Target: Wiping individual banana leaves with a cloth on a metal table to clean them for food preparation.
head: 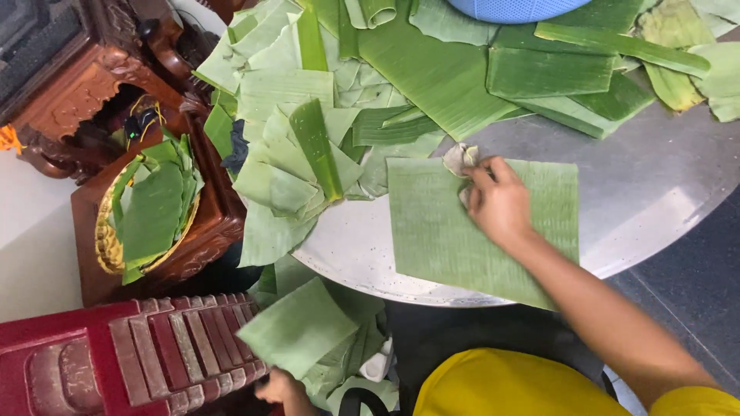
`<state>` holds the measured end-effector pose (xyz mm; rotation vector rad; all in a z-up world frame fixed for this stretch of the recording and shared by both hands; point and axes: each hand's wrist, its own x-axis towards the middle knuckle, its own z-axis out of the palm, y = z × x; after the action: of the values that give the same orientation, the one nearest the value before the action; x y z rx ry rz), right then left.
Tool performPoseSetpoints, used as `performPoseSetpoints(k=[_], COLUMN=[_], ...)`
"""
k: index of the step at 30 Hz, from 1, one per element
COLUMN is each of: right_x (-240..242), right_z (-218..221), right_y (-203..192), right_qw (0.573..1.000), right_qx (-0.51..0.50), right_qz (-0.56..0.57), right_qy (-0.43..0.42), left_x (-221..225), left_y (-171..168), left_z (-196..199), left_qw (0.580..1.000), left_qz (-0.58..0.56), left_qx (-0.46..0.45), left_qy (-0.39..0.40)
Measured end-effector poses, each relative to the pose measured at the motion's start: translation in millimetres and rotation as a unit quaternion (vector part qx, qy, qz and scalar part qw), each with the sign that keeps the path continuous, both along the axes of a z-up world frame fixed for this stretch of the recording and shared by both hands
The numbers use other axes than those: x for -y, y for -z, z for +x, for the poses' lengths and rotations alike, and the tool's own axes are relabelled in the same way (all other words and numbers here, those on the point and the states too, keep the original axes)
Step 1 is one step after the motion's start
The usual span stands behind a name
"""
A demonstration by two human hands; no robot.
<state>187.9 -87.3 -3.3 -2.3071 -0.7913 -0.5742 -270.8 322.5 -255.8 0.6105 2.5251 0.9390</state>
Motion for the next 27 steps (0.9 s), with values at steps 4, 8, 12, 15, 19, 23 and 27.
performPoseSetpoints(k=[4,8,12,15,19,23,27], right_x=[-19.8,-25.0,-35.2,-41.8,-65.6,-77.2,-78.6], right_z=[11.3,16.9,-26.7,-64.8,-41.6,49.7,43.5], right_y=[9.4,-3.5,-41.3,-45.7,-67.7,-37.8,-38.6], right_qw=[0.995,0.969,0.956,0.913,0.871,0.940,0.973], right_qx=[-0.024,-0.075,-0.012,-0.177,-0.053,0.014,-0.014], right_qz=[0.099,0.234,0.242,-0.046,-0.016,-0.011,-0.087], right_qy=[0.006,-0.003,-0.163,-0.365,-0.488,-0.341,-0.213], left_x=[39.7,157.5,252.4,276.2,279.8,281.4,280.4], left_y=[-121.2,-221.3,-264.2,-239.5,-233.6,-243.5,-232.4], left_z=[91.7,171.7,223.5,231.8,232.5,236.0,233.2], left_qw=[0.799,0.477,0.356,0.347,0.372,0.389,0.399], left_qz=[0.362,0.547,0.474,0.441,0.457,0.468,0.472], left_qx=[-0.060,-0.067,0.030,0.005,-0.017,-0.019,0.009], left_qy=[0.476,0.685,0.805,0.828,0.808,0.793,0.787])
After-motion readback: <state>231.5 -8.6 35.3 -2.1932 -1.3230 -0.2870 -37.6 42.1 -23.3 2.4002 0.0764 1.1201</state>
